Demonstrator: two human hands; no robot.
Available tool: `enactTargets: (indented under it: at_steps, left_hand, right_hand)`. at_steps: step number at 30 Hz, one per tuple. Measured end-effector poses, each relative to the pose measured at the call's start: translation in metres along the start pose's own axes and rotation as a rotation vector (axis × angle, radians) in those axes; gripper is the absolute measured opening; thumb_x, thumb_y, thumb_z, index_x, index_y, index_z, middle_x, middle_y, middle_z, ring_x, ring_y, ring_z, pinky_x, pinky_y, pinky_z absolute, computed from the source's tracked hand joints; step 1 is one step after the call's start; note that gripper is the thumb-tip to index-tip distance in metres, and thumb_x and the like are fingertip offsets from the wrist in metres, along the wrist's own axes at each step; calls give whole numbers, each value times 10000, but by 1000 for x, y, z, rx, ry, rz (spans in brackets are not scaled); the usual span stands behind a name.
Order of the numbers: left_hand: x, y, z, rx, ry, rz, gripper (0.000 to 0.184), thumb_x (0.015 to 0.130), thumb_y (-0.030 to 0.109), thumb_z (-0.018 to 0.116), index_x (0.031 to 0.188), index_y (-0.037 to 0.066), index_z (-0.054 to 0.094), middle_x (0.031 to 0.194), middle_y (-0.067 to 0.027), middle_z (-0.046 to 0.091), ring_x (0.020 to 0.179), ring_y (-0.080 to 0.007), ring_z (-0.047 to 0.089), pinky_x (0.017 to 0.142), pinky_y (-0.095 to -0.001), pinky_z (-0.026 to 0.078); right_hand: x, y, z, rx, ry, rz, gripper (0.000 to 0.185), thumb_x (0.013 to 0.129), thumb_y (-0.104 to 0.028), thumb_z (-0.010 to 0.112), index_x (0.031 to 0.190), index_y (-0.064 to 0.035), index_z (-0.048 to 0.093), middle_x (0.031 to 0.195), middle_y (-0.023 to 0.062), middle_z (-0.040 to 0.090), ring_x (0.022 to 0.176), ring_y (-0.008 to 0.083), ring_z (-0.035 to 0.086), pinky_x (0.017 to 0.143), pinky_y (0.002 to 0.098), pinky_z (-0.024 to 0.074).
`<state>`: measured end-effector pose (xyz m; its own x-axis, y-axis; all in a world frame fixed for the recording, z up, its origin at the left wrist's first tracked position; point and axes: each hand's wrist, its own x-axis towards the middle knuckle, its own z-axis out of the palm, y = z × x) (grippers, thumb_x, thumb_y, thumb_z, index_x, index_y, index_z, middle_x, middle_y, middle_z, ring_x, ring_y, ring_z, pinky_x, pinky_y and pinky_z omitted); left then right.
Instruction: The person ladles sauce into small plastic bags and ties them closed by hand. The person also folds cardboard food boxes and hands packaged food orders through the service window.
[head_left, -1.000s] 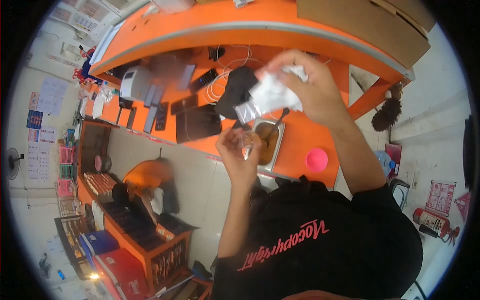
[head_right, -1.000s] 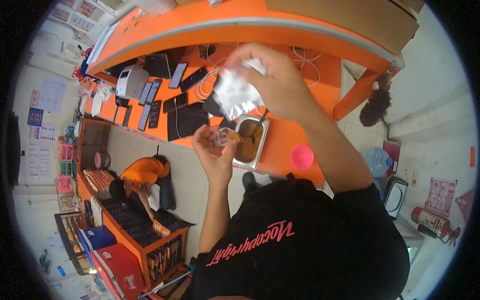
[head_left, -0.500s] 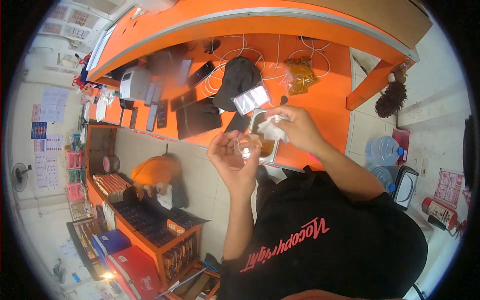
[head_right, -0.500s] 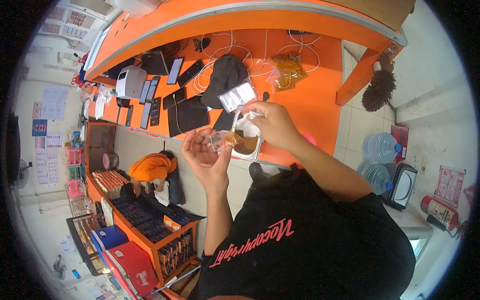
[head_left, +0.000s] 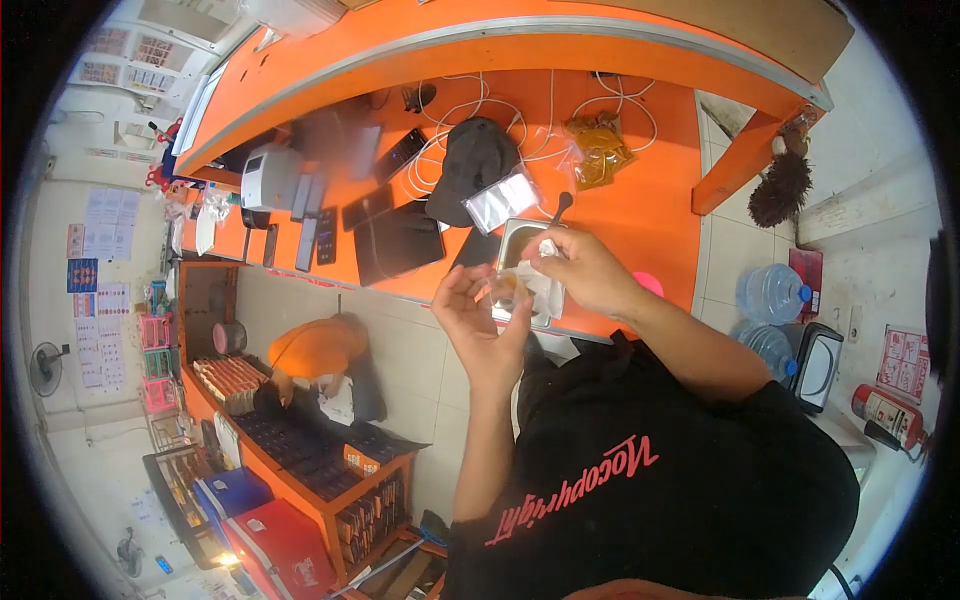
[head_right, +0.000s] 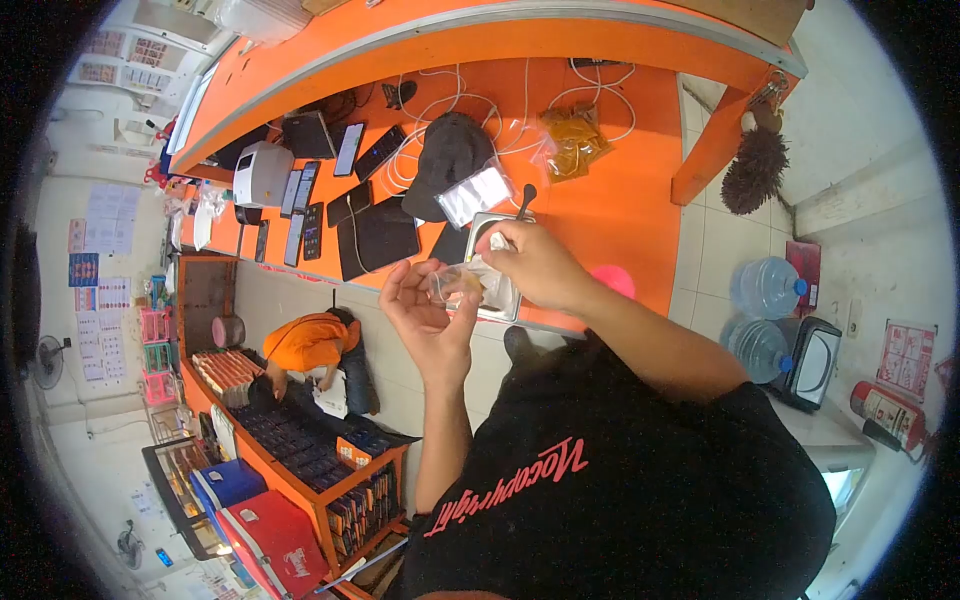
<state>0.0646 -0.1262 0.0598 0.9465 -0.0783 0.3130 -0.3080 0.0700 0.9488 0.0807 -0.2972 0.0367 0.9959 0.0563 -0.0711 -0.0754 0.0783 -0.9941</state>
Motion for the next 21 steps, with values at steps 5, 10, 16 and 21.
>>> enactTargets:
  at_steps: [5, 10, 16, 21]
  left_hand:
    - [-1, -1, -1, 39, -15, -6, 839, 758, -148, 750, 1446, 66, 319, 1317, -159, 491, 1173, -219, 540, 971, -361, 517]
    - [-2, -1, -6, 46, -38, -25, 853, 754, -139, 768, 1449, 61, 317, 1314, -161, 497, 1178, -225, 546, 983, -359, 508]
    - [-5, 4, -4, 15, -28, -54, 873, 746, -126, 792, 1456, 51, 314, 1335, -178, 506, 1224, -238, 546, 1020, -370, 486]
    - [-5, 12, -1, 3, -23, -66, 863, 749, -144, 767, 1461, 43, 315, 1336, -190, 513, 1220, -248, 559, 1044, -377, 478]
  right_hand:
    - [-2, -14, -1, 208, -49, 196, 178, 956, -94, 590, 1086, 9, 657, 977, 64, 662, 869, 122, 621, 772, 293, 495]
    - [-3, -24, -2, 487, -92, 357, 182, 976, -101, 594, 1118, 8, 627, 1032, 78, 659, 919, 142, 658, 789, 315, 545]
    - [-5, -34, -3, 687, -104, 398, 195, 998, -111, 581, 1157, 0, 593, 1094, 100, 664, 990, 196, 695, 845, 363, 582]
    - [-6, -40, -6, 779, -114, 441, 189, 1004, -102, 564, 1159, 4, 590, 1110, 109, 667, 989, 202, 706, 842, 371, 604]
